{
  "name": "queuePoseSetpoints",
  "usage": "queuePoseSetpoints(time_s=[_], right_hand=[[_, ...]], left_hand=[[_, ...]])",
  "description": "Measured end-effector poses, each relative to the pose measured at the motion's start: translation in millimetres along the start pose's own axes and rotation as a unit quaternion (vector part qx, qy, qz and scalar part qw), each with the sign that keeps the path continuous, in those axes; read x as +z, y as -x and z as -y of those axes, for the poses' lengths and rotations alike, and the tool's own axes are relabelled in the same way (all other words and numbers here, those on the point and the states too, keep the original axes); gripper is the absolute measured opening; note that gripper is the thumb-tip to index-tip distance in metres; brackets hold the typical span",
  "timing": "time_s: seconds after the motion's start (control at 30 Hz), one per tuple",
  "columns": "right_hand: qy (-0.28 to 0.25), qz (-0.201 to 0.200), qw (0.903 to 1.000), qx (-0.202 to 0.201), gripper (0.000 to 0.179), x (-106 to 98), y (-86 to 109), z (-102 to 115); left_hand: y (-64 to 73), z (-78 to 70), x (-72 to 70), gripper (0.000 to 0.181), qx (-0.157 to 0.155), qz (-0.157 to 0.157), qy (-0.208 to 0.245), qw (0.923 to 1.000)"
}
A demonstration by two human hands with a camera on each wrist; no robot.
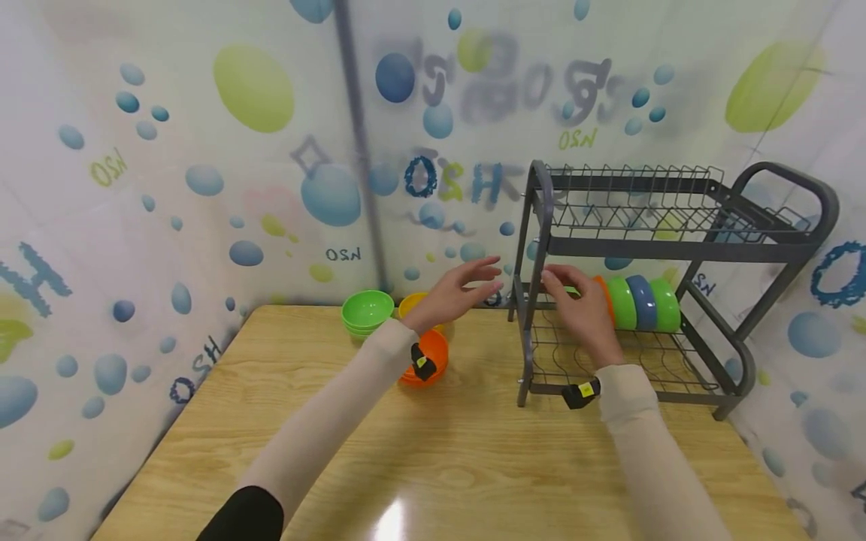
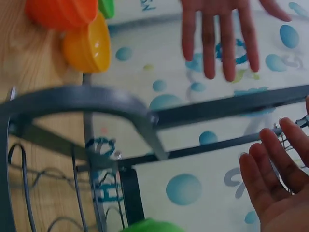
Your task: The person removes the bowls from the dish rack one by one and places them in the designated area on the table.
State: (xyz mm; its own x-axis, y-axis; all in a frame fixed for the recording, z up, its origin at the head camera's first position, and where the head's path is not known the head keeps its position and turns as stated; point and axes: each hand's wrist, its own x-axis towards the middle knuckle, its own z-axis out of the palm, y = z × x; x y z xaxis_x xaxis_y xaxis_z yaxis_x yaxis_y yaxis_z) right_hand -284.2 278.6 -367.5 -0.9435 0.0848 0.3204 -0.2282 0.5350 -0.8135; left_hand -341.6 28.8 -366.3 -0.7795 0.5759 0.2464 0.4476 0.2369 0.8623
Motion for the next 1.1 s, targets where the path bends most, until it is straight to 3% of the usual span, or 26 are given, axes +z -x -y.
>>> queuePoseSetpoints(time_s=[0.23, 0.4, 0.6, 0.83, 1.1], right_hand=[[0.044, -0.001, 0.9982, -0.042, 0.055, -8, -3.4, -20], [0.104, -0.009, 0.9935, -0.045, 0.059, -16, -8.3, -39], [0.162, -0.015, 0.9867, -0.005, 0.06, -21, -11.4, -54], [0.165, 0.0, 0.9835, 0.073, 0.07, -22, -15.3, -69], [0.143, -0.003, 0.9866, 0.078, 0.058, -23, -16.4, -87]], left_hand=[[-14.0, -20.5, 15.0, 0.058, -0.005, 0.0, 0.016, 0.9999], [-23.4, -32.0, 29.1, 0.056, 0.011, 0.0, 0.015, 0.9998], [-29.7, -36.9, 40.7, 0.049, 0.022, -0.024, 0.023, 0.9992], [-33.0, -40.0, 48.2, 0.044, 0.015, -0.051, 0.047, 0.9975], [-35.6, -40.3, 54.1, 0.038, 0.038, -0.069, 0.004, 0.9969]])
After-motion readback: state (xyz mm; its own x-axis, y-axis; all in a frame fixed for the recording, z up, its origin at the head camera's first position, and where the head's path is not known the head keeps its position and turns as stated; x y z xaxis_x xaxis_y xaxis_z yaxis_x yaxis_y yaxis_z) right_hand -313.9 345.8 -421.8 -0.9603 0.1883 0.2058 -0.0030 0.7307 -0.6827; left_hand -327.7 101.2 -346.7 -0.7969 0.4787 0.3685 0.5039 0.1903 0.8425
